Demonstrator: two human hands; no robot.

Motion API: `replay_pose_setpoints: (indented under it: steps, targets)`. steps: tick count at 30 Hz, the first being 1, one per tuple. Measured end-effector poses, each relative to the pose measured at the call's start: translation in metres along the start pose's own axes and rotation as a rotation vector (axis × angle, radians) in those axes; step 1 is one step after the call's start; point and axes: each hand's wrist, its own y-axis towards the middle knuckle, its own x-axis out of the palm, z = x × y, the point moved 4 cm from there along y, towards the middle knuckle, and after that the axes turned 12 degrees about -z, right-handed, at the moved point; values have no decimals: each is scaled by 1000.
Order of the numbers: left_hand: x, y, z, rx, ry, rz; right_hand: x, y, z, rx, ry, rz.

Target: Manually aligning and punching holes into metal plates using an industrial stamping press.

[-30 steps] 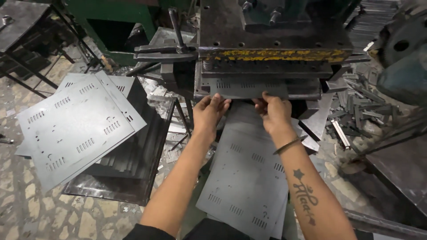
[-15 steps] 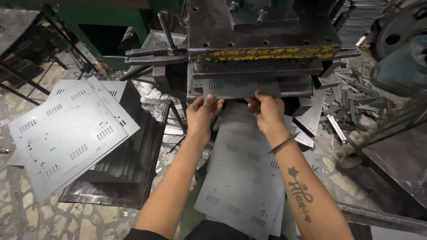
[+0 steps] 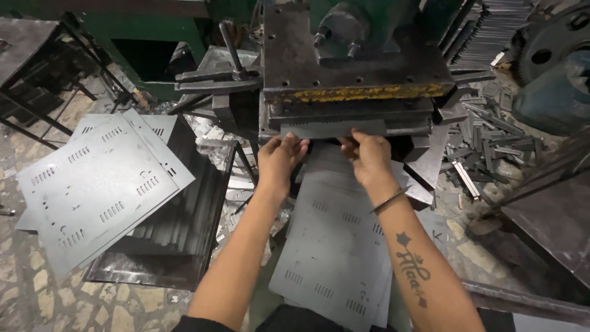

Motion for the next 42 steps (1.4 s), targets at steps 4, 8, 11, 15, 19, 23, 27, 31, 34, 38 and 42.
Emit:
replay_pose_setpoints:
  steps: [4,8,11,15,19,23,27,31,34,38,42]
  targets:
    - [-12,-2,-2,-46,-55,-11,-16,-14,6,17,37,-37]
    - [-22,-69,19,-232,197,-189,-29,-120,2,6,-130,-107]
    - [-47,-120,4,-462,421,-438,-69,-201,31,177,-105,-51]
    - [-98,-162,-48,-692,510,-616,-158,-253,123,399,-9,94]
    - [-100,-170,-47,-786,503,-643,-215,-266,174,532,15,43]
    - [-92,-144,-17,-670,1527,-725,-236,-269,181,715,-147,-77]
    - [-52,-116,61,-46,1836,-400,-181,-267,120,782,-331,-113]
    - [-96,-111,146,567,1692,-138,-146,-239,90,630,-413,-183]
    - [-208,-113,180,670,2319,308,-119,-234,71,579,-470,-151]
    - [-361,-165,219,-98,1973,779,-121,-226,82,578,-434,-192]
    - [-398,-243,243,-107,912,564,-142,-214,105,674,-401,-174]
